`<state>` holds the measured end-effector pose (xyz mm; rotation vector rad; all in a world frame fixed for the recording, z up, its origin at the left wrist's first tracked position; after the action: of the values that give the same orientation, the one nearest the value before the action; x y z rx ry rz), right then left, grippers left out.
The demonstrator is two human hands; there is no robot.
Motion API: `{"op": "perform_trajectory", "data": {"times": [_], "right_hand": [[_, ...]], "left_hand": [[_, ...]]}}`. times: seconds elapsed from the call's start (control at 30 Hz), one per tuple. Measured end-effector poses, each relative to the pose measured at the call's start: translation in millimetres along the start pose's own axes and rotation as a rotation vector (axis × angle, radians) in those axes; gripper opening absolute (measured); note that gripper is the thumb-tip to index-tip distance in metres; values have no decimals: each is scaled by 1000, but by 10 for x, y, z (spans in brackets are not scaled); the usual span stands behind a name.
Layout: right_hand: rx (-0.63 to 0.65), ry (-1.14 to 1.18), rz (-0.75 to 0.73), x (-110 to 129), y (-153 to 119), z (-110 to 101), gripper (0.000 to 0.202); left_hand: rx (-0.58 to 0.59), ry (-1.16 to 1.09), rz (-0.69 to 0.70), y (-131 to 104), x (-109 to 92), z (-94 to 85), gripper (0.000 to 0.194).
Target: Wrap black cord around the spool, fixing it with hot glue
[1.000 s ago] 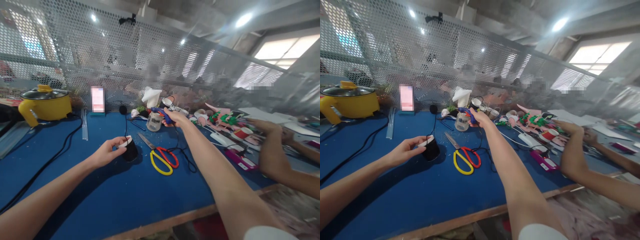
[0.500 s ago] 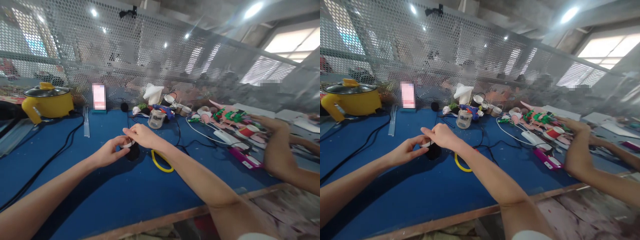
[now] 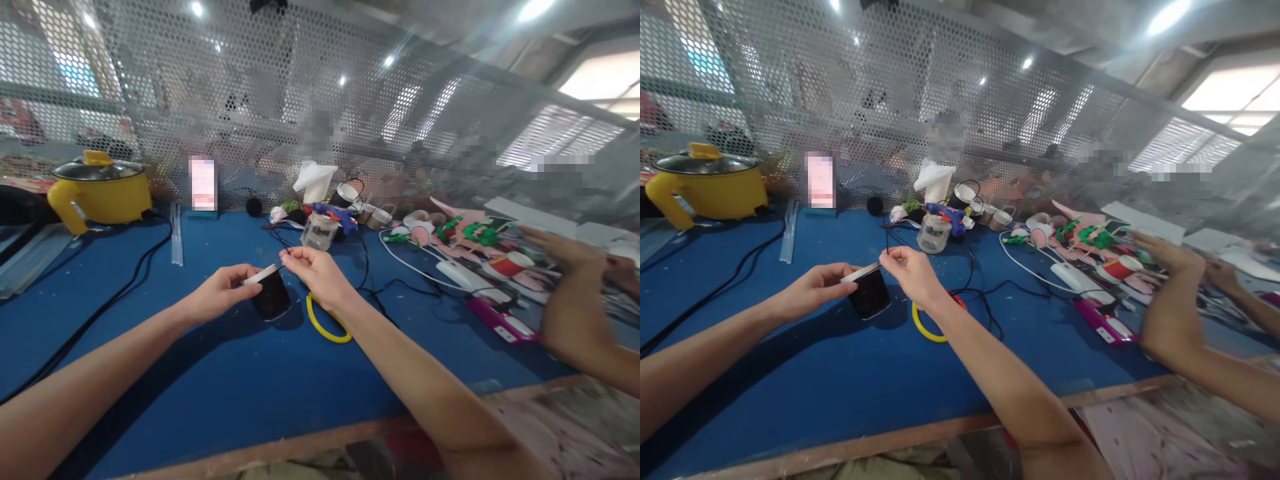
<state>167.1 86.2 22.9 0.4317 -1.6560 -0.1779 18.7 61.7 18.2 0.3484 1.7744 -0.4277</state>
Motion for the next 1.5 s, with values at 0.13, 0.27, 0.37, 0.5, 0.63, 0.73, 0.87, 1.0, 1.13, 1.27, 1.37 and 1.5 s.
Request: {"op": "perform_trajectory", "data": {"times": [0.13, 0.27, 0.37, 0.5, 0.63, 0.73, 0.87, 1.0, 1.13, 1.27, 1.37, 1.5], "right_hand": [[-39, -58, 15, -55, -37, -44, 24], [-29, -10, 59, -86, -72, -27, 23], [-21, 50, 96, -89, -101, -4, 19], [-13, 63, 129, -99, -140, 23, 17], [-3, 37, 124, -106, -169, 43, 20], [1, 57, 111, -100, -178, 53, 22], [-5, 113, 130, -101, -186, 77, 24], [-19, 140, 180, -130, -206, 127, 23], [-62, 82, 142, -132, -208, 143, 21], [-116, -83, 52, -111, -192, 103, 21], [-118, -196, 7, -101, -192, 106, 21], [-70, -295, -18, -100, -218, 180, 19]], "left_hand": [[30, -58, -33, -6, -1, 33, 15], [52, -85, -31, -8, 21, 39, 13], [74, -114, -25, -14, 25, 50, 13], [102, -155, -28, -24, 15, 70, 14], [133, -224, -8, -31, 4, 69, 12], [158, -266, 14, -37, -3, 62, 12], [156, -298, 47, -41, -19, 51, 11], [166, -318, 77, -35, -35, 49, 9], [167, -222, 85, -28, -44, 27, 6], [91, -61, 84, -19, -55, -20, 9], [67, 20, 22, -12, -28, 3, 21], [18, 72, -79, -2, 45, 64, 33]]}}
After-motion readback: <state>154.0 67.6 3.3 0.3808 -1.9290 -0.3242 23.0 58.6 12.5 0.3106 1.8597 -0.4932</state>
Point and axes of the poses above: each hand's wrist, its own y-axis towards the middle knuckle, its own z-axis out of the palm, x = y × z, the point moved 5 cm from there along y, towards the middle knuckle, and after that the axes turned 9 degrees about -z, right-handed, at the moved point
